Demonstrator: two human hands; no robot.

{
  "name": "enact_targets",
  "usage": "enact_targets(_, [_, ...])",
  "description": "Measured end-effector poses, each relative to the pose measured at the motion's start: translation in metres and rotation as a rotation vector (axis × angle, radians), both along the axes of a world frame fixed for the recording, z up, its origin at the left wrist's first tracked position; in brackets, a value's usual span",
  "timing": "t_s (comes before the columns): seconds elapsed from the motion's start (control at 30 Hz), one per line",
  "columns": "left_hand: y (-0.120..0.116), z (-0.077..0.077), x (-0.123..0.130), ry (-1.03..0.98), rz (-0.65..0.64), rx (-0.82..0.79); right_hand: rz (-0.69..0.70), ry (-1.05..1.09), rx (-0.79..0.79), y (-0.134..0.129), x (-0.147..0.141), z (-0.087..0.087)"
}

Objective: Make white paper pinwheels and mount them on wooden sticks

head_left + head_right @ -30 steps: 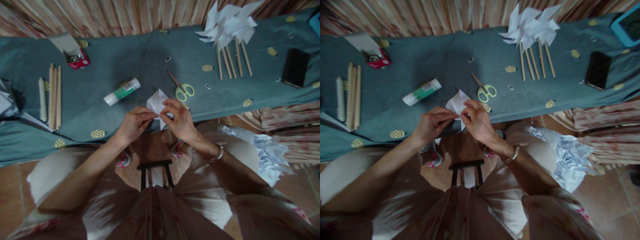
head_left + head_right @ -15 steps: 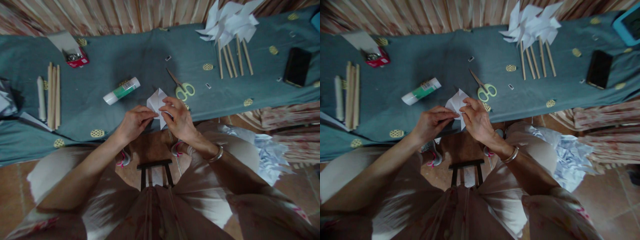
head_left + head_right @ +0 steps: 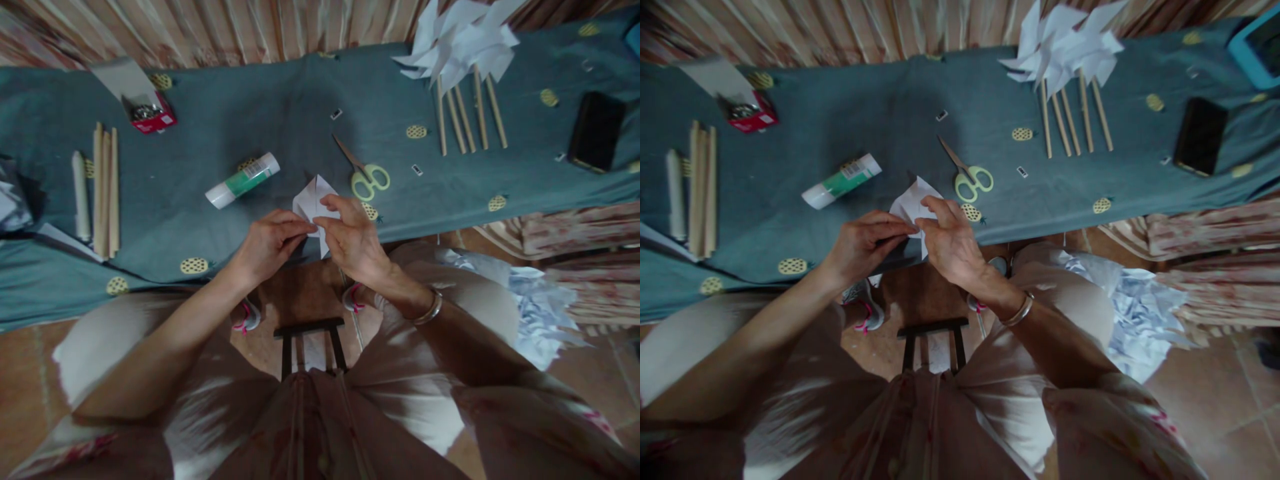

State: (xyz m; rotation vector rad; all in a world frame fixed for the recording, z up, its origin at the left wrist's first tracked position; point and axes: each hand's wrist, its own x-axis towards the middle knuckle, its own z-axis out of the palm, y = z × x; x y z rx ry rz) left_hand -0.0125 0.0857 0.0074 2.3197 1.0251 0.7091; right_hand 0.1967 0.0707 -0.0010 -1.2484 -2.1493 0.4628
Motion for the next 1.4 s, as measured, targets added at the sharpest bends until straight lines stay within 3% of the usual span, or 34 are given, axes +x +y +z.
enact_targets(0.53, [-0.003,0.0,0.002,-0.007,0.053,-0.063,0.027,-0.076,-0.001,-0.003,-0.006,-0.005])
enact_targets(0.77, [-0.003,0.002,0.003,-0.039,0.057,-0.031,0.001,-0.041,-0.015,-0.005,-0.008,0.001])
enact_targets(0.9, [-0.003,0.0,0.002,-0.024,0.058,0.002,-0.043,0.042,-0.006,0.005,0.002,0.004])
enact_targets(1.2, [-0.002,-0.001,0.001,-0.029,0.021,0.072,-0.111,0.012,-0.027,0.037,0.008,-0.003])
enact_targets(1.4, [0.0,-0.001,-0.004,-0.012,0.019,0.106,-0.17,0.083,-0.156,0.052,0.012,0.007])
